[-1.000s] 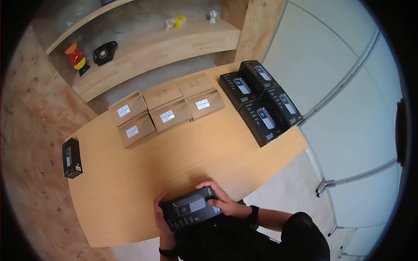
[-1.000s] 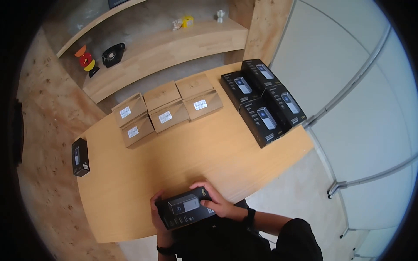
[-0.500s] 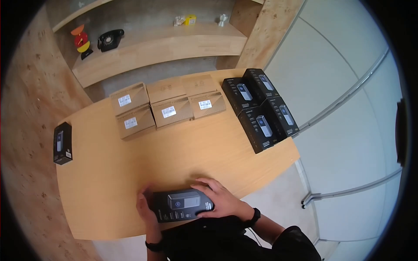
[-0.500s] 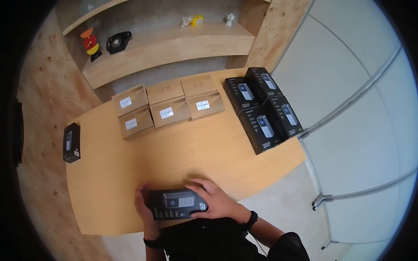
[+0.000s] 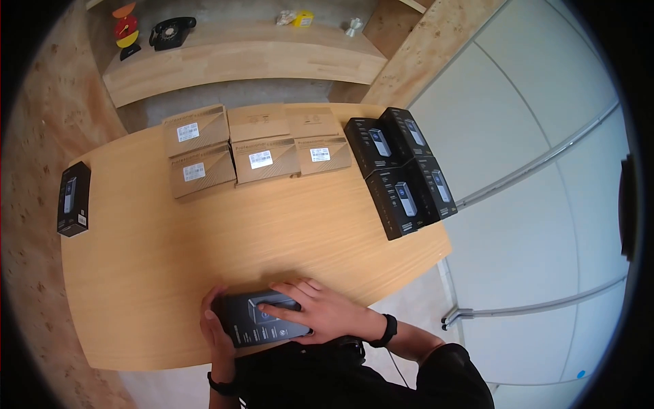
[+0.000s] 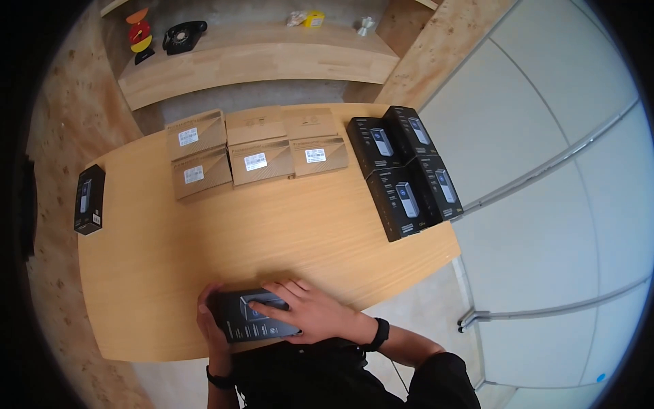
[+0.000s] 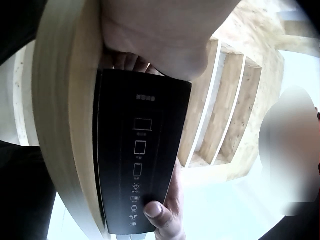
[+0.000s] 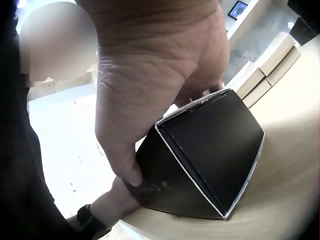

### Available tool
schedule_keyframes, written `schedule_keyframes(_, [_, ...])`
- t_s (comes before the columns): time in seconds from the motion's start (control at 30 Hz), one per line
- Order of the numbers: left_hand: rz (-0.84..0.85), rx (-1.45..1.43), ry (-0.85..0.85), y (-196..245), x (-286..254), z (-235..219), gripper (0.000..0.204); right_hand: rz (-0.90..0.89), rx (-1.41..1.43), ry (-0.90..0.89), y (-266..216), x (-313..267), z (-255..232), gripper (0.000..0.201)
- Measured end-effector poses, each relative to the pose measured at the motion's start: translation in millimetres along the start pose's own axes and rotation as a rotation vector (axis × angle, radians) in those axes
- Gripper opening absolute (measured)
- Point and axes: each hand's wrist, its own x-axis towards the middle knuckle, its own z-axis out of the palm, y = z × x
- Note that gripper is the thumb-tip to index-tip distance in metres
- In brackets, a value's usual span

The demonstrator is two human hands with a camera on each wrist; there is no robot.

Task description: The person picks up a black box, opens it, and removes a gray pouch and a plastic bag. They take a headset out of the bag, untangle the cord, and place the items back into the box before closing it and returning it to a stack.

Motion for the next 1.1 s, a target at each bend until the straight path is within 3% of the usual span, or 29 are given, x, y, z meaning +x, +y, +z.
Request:
schedule_keyframes(0.13, [0.019,-0.224,0.054,-22.1,-3.7,-0.9,0.067,-0.019,-0.025,-0.031,8.3,-0.1,-18.6,0.095])
schedule_keyframes(0.23, [0.043,-0.12,-0.03,-7.1,-1.5,-3.2,0.066,0.055,-0.093,0.079,30.1,-22.1,-57.8,0.09])
schedule_keyframes(0.4, [0.104,0.13,-0.067,7.7,5.3,-2.3,0.055,0.473,-0.107,0.398,70.1,-60.2,-146.5,0.08])
schedule_keyframes(0.5, [0.111,0.113,-0.088,16.6,6.9,-0.2,0.05,0.736,0.112,0.703,120.6,-61.5,-168.3,0.071])
schedule_keyframes(0.6, [0.094,0.13,-0.088,21.9,5.4,-4.4,0.045,0.854,0.065,0.829,186.7,-53.9,-186.9,0.071])
schedule_keyframes(0.8, [0.074,0.108,-0.076,25.4,5.0,-4.3,0.04,0.934,-0.43,0.671,263.2,-20.7,-198.1,0.086])
schedule_keyframes(1.1, [0.078,0.1,-0.103,21.9,5.5,-2.5,0.038,1.09,-0.569,0.617,287.0,-6.7,-187.8,0.084])
